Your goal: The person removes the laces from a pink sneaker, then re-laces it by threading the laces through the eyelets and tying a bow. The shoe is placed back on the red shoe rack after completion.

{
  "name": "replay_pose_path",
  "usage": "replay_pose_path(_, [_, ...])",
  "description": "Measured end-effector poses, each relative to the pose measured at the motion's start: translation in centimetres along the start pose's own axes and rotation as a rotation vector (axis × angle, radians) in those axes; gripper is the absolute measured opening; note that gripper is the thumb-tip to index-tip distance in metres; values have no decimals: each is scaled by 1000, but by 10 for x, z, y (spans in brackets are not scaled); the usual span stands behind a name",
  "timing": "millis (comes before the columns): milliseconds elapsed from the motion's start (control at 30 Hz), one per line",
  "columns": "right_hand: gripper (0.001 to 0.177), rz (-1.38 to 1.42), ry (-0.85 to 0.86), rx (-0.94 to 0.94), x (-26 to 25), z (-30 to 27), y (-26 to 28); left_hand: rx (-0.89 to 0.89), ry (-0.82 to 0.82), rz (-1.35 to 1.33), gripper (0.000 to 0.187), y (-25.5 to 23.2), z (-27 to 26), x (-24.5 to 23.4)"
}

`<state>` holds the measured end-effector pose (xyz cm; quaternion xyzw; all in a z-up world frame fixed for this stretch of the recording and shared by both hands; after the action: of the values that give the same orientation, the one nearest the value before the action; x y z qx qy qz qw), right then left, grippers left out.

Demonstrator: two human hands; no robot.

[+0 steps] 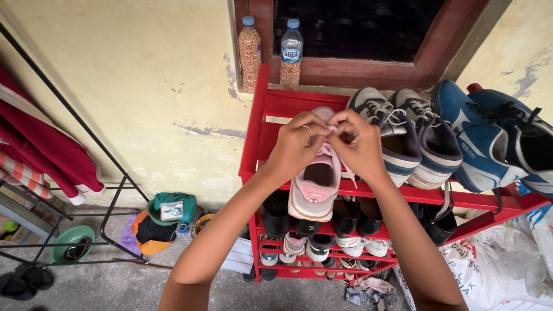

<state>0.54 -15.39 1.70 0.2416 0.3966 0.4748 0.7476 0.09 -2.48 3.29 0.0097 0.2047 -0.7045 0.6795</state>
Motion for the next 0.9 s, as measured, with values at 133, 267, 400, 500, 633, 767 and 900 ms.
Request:
replay_pose_path(133, [12, 277, 39, 69, 0, 6, -16, 37, -2, 64, 9, -1, -3, -3])
replay_pose_path(267, [11, 443, 16, 160, 1, 12, -36, 85, 19, 76, 15, -4, -7, -2])
replay_pose_path(400, [23, 684, -140, 242, -8, 14, -53, 103, 110, 129, 19, -12, -18, 1])
replay_pose_path(500, [31, 537, -294, 136, -16, 10, -49, 69, 172, 159, 12, -17, -32, -6])
replay_pose_path(633, [27, 88, -336, 70, -11, -3, -19, -143, 85, 10, 12, -12, -43, -26])
replay_pose_path(767, [26, -146, -410, -33, -13, -48, 34, 10, 2, -38, 33, -29, -59, -42])
replay_pose_path(900, [40, -367, -162, -65, 16, -93, 60, -251, -150, -91, 30, -14, -106, -39])
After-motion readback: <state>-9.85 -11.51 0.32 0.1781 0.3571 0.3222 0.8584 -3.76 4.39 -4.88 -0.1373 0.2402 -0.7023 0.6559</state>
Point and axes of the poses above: each hand's wrist, its own z-axis towards the middle knuckle, its own x-axis out of the palm, y = z × x, the point moved 6 cm from there along z, towards the middle knuckle, and after that the axes turned 7 degrees about x, right-handed, at the moved point
